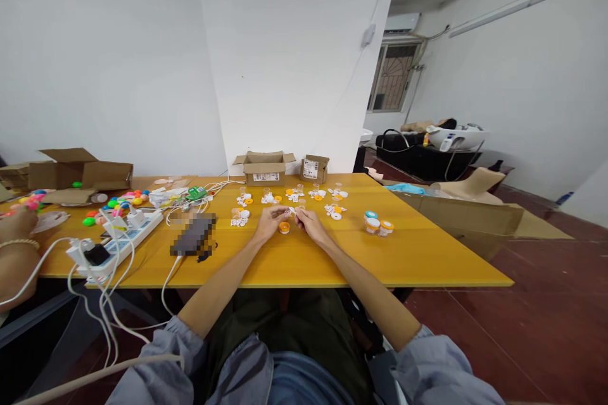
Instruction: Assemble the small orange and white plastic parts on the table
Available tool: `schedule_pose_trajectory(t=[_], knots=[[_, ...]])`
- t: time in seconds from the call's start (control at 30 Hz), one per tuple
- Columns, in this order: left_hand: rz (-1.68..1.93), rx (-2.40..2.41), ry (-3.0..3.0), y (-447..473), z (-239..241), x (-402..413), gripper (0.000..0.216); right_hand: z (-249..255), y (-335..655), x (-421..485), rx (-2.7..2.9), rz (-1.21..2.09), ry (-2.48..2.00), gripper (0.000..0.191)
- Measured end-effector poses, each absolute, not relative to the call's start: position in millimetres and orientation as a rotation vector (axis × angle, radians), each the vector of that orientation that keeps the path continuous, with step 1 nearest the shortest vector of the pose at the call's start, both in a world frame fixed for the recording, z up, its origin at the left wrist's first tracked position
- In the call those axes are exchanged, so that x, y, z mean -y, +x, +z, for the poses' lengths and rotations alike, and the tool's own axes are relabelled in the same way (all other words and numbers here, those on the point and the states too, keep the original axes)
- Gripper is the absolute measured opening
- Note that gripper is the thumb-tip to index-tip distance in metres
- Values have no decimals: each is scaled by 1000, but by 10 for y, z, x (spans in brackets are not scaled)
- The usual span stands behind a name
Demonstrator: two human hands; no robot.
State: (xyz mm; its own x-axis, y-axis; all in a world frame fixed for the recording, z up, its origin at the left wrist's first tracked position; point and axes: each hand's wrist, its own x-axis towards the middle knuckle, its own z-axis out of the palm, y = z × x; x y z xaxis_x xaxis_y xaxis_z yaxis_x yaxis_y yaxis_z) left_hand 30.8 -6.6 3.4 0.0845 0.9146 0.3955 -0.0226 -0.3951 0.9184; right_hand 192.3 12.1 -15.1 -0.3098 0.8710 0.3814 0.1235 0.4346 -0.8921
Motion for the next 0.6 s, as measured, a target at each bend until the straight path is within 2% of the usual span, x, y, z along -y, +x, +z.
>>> schedule_pose_trajectory(t=[0.3,0.6], knots=[[1465,-978,1612,294,52,81,26,-107,1954,-93,1626,846,-841,52],[1351,-1030,1992,335,26,115,10,-119,1990,-129,1442,825,-887,49]])
